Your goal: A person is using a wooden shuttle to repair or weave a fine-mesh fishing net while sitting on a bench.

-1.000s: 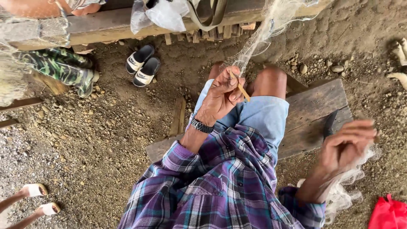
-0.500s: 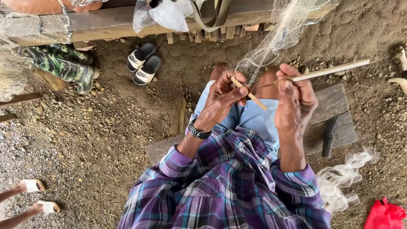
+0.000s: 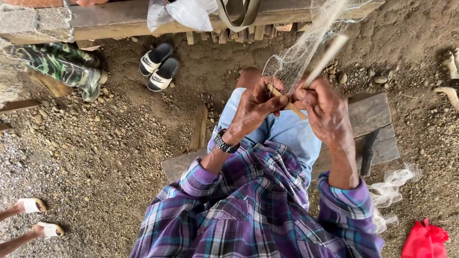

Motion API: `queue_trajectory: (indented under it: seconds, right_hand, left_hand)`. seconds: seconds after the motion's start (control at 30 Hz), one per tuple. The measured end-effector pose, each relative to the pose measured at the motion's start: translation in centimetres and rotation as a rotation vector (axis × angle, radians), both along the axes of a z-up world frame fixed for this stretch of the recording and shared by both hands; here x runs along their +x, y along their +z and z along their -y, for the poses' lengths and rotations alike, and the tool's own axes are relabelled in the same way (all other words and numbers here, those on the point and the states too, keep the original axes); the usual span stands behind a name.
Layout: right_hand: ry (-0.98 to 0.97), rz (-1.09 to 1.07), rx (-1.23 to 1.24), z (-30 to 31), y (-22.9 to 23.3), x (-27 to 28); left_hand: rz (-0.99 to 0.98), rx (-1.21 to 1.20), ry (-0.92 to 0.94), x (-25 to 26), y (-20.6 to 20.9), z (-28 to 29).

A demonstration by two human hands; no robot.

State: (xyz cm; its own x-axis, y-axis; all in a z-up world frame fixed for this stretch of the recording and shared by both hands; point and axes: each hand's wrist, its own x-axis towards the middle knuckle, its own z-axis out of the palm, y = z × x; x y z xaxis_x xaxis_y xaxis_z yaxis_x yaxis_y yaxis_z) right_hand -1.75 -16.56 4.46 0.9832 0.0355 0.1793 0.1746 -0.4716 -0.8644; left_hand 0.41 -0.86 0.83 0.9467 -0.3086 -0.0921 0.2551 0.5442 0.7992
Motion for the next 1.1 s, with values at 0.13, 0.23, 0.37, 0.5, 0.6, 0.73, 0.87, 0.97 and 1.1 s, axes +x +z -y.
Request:
queue_trajectory:
  seconds: [0.13, 0.23, 0.37, 0.5, 0.6, 0.73, 0.87, 0.97, 1.1]
  right_hand:
    - [0.156, -0.022, -0.373, 0.1, 2.2, 0.8]
    - [0.189, 0.040, -0.823, 2.0, 2.3, -0.3]
    - [0.302, -0.059, -0.909, 6.7, 3.1, -5.0]
    - [0.247, -0.279, -0.604, 11.4, -0.3, -14.5]
    - [0.219, -0.437, -0.249, 11.8, -4.5, -22.7]
    - [-0.059, -0.701, -0.070, 9.2, -9.5, -30.9]
    - [-0.295, -0.795, 0.011, 6.8, -13.6, -36.0]
    - [-0.385, -0.751, 0.095, 6.4, -18.4, -39.0]
    - [-0.431, -0.803, -0.033, 5.4, -17.5, -37.1]
  left_hand:
    - [0.058, 0.013, -0.026, 0.6, -0.2, 0.5]
    - [0.107, -0.081, -0.108, 1.1, 0.6, 0.6]
    - [0.079, 0.094, -0.075, 0.9, -0.7, 1.5]
    - [-0.044, 0.029, -0.026, 0.3, -2.7, 3.4]
    - [-0.149, 0.049, 0.040, -0.1, -3.8, 4.9]
    - [-0.146, -0.017, 0.108, -0.2, -3.9, 6.5]
    - [-0.189, -0.058, 0.078, -1.3, -5.4, 7.8]
    - [-0.219, -0.172, 0.007, -2.3, -5.2, 8.4]
    - [-0.103, -0.079, 0.014, -2.9, -5.8, 9.2]
